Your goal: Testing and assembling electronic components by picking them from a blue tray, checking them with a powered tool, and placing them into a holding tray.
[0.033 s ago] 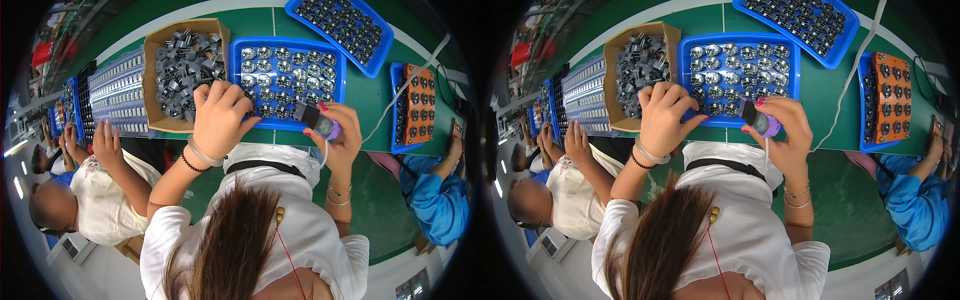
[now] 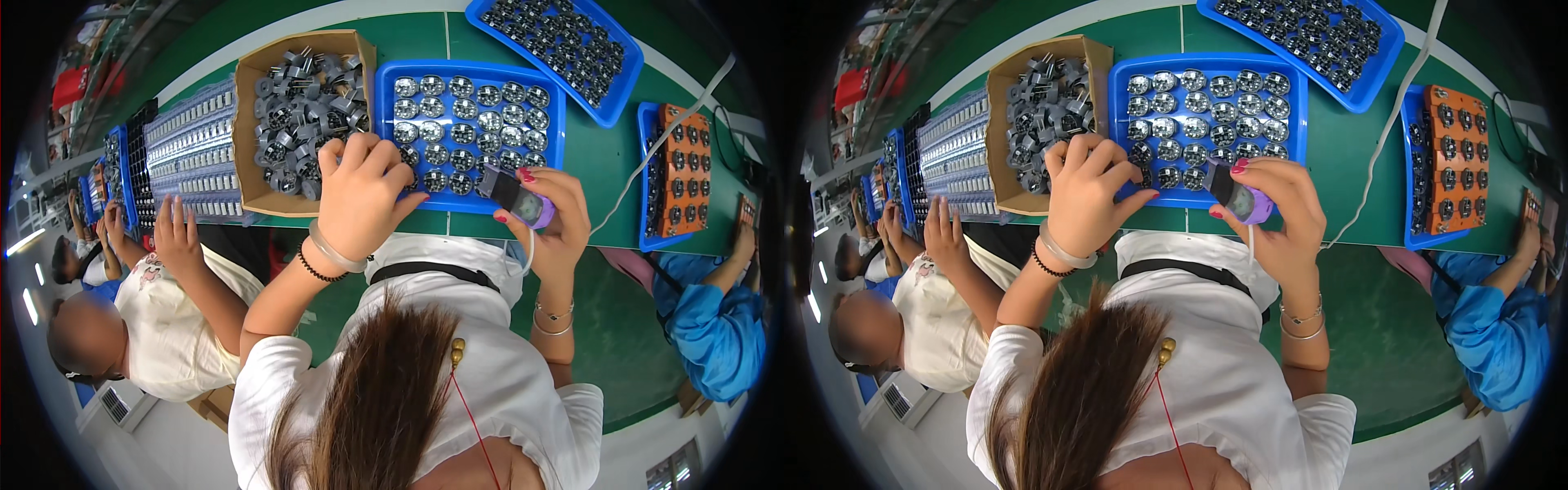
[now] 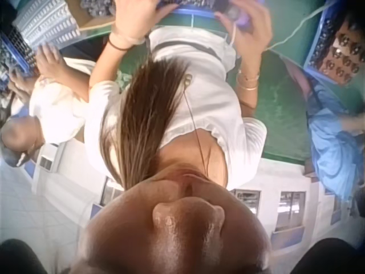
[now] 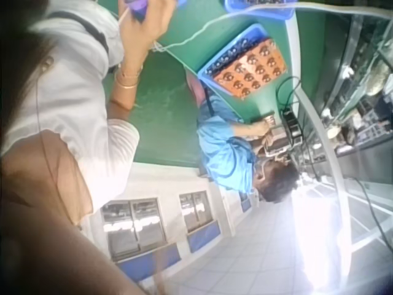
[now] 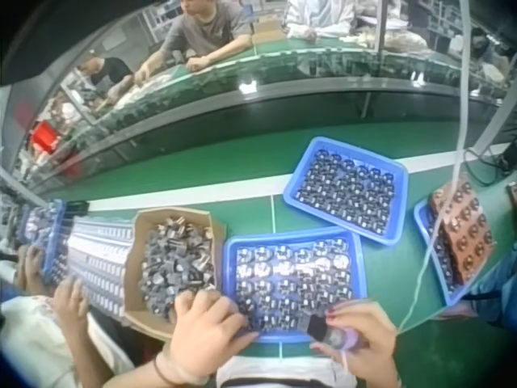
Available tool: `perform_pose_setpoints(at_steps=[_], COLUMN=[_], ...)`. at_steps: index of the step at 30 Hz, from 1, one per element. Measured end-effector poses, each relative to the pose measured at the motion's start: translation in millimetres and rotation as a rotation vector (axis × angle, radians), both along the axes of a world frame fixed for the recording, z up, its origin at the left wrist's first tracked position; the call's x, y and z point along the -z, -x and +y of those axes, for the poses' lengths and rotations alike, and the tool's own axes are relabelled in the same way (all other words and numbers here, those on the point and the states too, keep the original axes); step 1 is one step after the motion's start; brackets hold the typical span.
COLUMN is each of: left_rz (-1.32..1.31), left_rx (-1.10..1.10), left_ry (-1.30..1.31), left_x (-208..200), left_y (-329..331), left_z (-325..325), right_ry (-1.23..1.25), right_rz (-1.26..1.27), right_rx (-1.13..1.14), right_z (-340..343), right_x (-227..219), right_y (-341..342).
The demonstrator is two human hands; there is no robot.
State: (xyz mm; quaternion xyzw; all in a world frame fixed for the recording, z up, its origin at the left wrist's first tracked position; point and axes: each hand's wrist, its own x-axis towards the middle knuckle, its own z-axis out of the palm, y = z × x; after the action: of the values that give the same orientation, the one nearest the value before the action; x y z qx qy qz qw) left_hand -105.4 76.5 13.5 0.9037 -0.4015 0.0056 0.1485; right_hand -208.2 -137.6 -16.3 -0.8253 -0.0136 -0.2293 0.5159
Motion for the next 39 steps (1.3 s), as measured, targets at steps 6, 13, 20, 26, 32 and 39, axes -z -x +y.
perform_pose_setpoints(at_steps=[6,13,20,26,32,39], left_rz=[-0.07,-0.061,-0.06,-0.063,-0.053,-0.049], left_rx=[-0.024,0.024,0.039,0.054,0.099,0.099], left_ry=[-0.044,-0.083,-0.115,-0.129,-0.14,-0.019], left_x=[9.7,4.9,-4.8,1.9,1.0,-16.0], left_y=[5.4,4.3,-1.4,-2.0,-3.5,-9.7], left_z=[-3.1,2.8,1.7,4.6,7.2,12.2], right_ry=[0.0,0.02,-0.061,-0.606,-0.682,-0.559], right_rz=[-0.006,0.003,0.084,0.883,0.876,0.502], right_rx=[-0.032,-0.08,-0.252,-0.652,-0.679,-0.449], right_z=[5.4,9.5,21.4,24.7,33.4,19.3], right_x=[-4.4,-3.5,-9.6,-26.8,-11.1,-14.1], right_y=[-2.7,-8.5,-19.5,-35.3,-41.2,-33.5])
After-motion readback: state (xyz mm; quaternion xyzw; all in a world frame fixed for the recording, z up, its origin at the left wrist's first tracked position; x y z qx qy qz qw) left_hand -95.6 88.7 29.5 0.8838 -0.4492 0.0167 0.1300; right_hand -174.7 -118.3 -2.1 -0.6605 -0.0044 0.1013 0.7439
